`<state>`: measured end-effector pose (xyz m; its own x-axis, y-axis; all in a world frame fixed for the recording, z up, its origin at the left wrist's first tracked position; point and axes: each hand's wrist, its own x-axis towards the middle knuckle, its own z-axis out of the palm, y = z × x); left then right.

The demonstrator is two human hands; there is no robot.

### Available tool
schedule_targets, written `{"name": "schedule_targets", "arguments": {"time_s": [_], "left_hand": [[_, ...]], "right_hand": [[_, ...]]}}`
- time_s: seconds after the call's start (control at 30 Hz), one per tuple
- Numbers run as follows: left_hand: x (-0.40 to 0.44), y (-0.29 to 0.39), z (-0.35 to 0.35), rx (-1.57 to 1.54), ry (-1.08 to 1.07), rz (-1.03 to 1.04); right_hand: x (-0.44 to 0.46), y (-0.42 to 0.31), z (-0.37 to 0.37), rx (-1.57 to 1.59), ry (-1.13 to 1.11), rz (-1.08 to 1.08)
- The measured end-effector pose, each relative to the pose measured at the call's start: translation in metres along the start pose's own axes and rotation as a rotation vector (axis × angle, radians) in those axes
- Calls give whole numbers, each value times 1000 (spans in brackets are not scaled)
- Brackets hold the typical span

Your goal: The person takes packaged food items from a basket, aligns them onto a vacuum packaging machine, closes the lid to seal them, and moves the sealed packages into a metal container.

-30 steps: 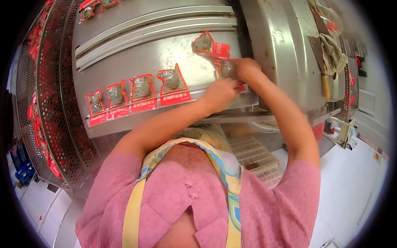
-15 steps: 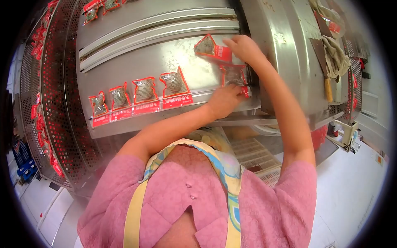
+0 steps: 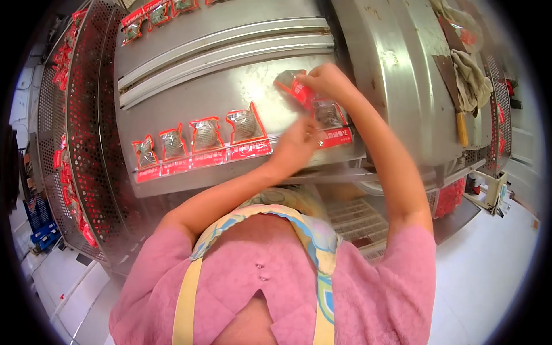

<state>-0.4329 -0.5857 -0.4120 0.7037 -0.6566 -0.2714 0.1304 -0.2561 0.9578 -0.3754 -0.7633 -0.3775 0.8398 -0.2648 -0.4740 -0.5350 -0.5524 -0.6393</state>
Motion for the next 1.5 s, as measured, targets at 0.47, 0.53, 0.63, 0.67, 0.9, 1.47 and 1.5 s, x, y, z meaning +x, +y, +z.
{"name": "schedule_targets", "arguments": {"time_s": [0.47, 0.53, 0.63, 0.67, 0.9, 1.47, 1.5], "left_hand": [[87, -5, -79, -791, -126, -791], [84, 8, -87, -820, -155, -782], [82, 8, -99, -757, -276, -751], [81, 5, -103, -749, -325, -731], [47, 34, -104, 303, -125, -194], [25, 12, -75, 1061, -21, 0], [25, 13, -76, 1042, -22, -8]], "right_hand": [[-15, 7, 3, 581, -363, 520], [-13, 19, 5, 732, -461, 482], [-17, 27, 5, 934, -531, 476], [-18, 28, 5, 996, -542, 483], [-38, 30, 15, 598, -177, 284], [-67, 6, 57, -434, 129, 32], [-68, 8, 55, -384, 111, 47]]}}
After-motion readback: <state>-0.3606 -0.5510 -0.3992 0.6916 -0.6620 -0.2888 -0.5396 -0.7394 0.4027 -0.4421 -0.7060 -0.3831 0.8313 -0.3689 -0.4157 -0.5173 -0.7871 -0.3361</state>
